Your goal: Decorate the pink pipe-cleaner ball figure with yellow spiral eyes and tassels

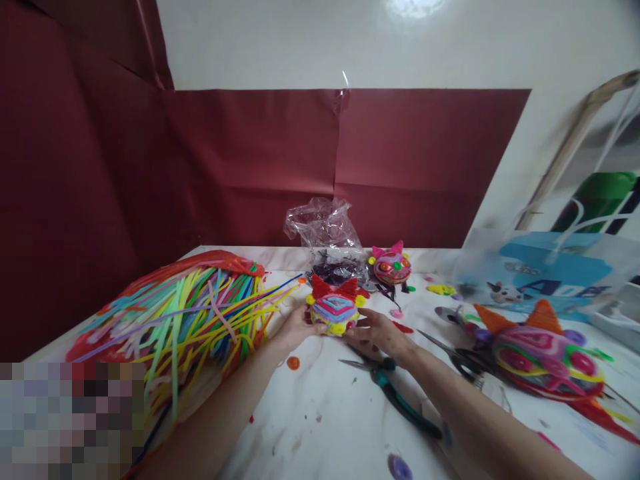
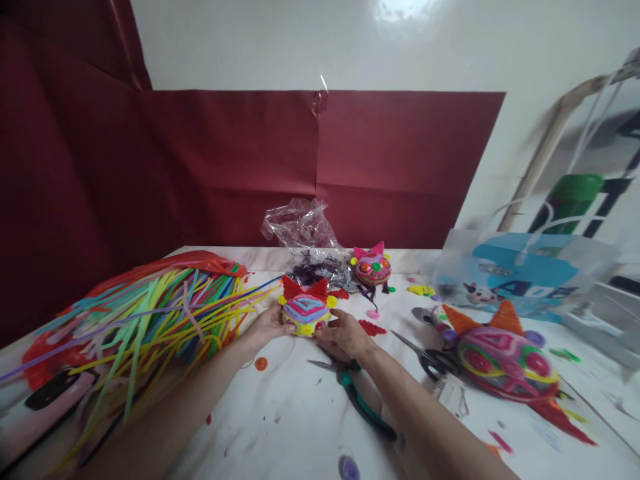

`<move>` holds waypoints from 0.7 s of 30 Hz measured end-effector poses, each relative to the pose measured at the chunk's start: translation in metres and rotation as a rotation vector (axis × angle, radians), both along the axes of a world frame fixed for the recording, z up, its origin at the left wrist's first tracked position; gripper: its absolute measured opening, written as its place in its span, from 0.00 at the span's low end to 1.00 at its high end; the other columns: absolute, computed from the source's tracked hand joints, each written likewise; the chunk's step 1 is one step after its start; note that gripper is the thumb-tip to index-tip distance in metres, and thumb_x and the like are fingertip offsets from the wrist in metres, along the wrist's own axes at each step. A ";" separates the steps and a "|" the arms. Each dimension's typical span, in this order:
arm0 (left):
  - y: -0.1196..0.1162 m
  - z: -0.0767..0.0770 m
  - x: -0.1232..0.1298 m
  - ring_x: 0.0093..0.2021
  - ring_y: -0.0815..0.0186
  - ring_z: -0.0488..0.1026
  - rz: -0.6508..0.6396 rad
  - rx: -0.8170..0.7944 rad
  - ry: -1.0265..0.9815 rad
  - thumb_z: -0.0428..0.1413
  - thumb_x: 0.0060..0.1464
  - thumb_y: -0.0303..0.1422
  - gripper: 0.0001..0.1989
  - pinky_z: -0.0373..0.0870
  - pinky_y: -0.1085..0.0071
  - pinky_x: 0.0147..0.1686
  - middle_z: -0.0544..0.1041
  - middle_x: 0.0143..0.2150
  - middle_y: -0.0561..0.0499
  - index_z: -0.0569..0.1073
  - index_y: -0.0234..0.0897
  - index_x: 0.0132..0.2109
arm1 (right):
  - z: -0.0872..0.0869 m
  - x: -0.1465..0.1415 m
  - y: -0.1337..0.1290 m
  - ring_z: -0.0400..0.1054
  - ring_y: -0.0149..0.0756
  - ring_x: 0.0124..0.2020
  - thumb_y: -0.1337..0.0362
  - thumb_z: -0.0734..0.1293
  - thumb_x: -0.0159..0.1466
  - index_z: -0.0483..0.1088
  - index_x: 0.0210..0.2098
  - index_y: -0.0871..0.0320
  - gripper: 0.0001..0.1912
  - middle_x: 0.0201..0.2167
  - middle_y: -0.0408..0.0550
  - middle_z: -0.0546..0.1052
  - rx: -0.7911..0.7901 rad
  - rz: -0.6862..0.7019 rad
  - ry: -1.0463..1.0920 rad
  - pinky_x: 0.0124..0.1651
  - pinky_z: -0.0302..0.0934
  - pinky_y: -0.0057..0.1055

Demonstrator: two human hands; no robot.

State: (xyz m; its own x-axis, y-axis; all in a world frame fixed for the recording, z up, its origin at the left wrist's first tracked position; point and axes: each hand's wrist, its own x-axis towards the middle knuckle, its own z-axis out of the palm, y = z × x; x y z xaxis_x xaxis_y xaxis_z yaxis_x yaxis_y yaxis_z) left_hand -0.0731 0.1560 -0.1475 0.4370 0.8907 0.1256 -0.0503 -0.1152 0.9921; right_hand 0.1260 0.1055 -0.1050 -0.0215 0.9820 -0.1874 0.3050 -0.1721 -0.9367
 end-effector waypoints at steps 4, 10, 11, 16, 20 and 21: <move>-0.003 0.001 0.000 0.44 0.62 0.72 -0.017 -0.008 -0.001 0.54 0.57 0.33 0.13 0.70 0.57 0.45 0.73 0.47 0.46 0.69 0.33 0.48 | 0.005 0.000 -0.004 0.70 0.34 0.36 0.67 0.65 0.64 0.65 0.49 0.61 0.14 0.42 0.48 0.72 -0.019 0.020 -0.040 0.37 0.68 0.34; -0.007 -0.002 0.003 0.45 0.62 0.72 -0.010 -0.001 0.000 0.56 0.55 0.29 0.12 0.69 0.57 0.46 0.73 0.46 0.47 0.70 0.33 0.47 | 0.007 -0.005 -0.005 0.70 0.33 0.34 0.66 0.65 0.65 0.66 0.48 0.61 0.12 0.40 0.47 0.73 0.003 0.014 -0.050 0.35 0.68 0.33; -0.008 -0.002 0.004 0.45 0.62 0.72 -0.002 -0.002 0.000 0.56 0.55 0.29 0.12 0.69 0.57 0.46 0.73 0.45 0.47 0.70 0.33 0.47 | 0.006 -0.006 -0.005 0.70 0.33 0.34 0.66 0.65 0.65 0.66 0.48 0.61 0.12 0.39 0.47 0.73 0.010 0.011 -0.048 0.35 0.68 0.33; -0.013 -0.002 0.004 0.43 0.63 0.72 0.045 -0.020 -0.001 0.55 0.55 0.29 0.12 0.70 0.59 0.44 0.73 0.45 0.48 0.69 0.33 0.47 | 0.001 -0.008 -0.003 0.70 0.32 0.32 0.66 0.65 0.65 0.66 0.47 0.61 0.12 0.38 0.46 0.73 0.037 -0.005 -0.042 0.34 0.68 0.32; -0.020 0.001 0.002 0.40 0.65 0.73 0.088 -0.036 0.020 0.55 0.56 0.30 0.11 0.71 0.62 0.40 0.74 0.42 0.49 0.69 0.33 0.47 | 0.001 -0.008 -0.002 0.70 0.32 0.32 0.66 0.65 0.65 0.66 0.47 0.61 0.12 0.37 0.46 0.73 0.049 0.001 -0.047 0.34 0.68 0.32; -0.022 0.001 0.002 0.39 0.65 0.73 0.095 -0.037 0.025 0.55 0.56 0.29 0.11 0.71 0.62 0.40 0.74 0.41 0.49 0.70 0.32 0.46 | 0.001 -0.008 -0.003 0.70 0.32 0.33 0.66 0.65 0.65 0.66 0.47 0.61 0.12 0.38 0.46 0.73 0.049 0.003 -0.050 0.34 0.68 0.32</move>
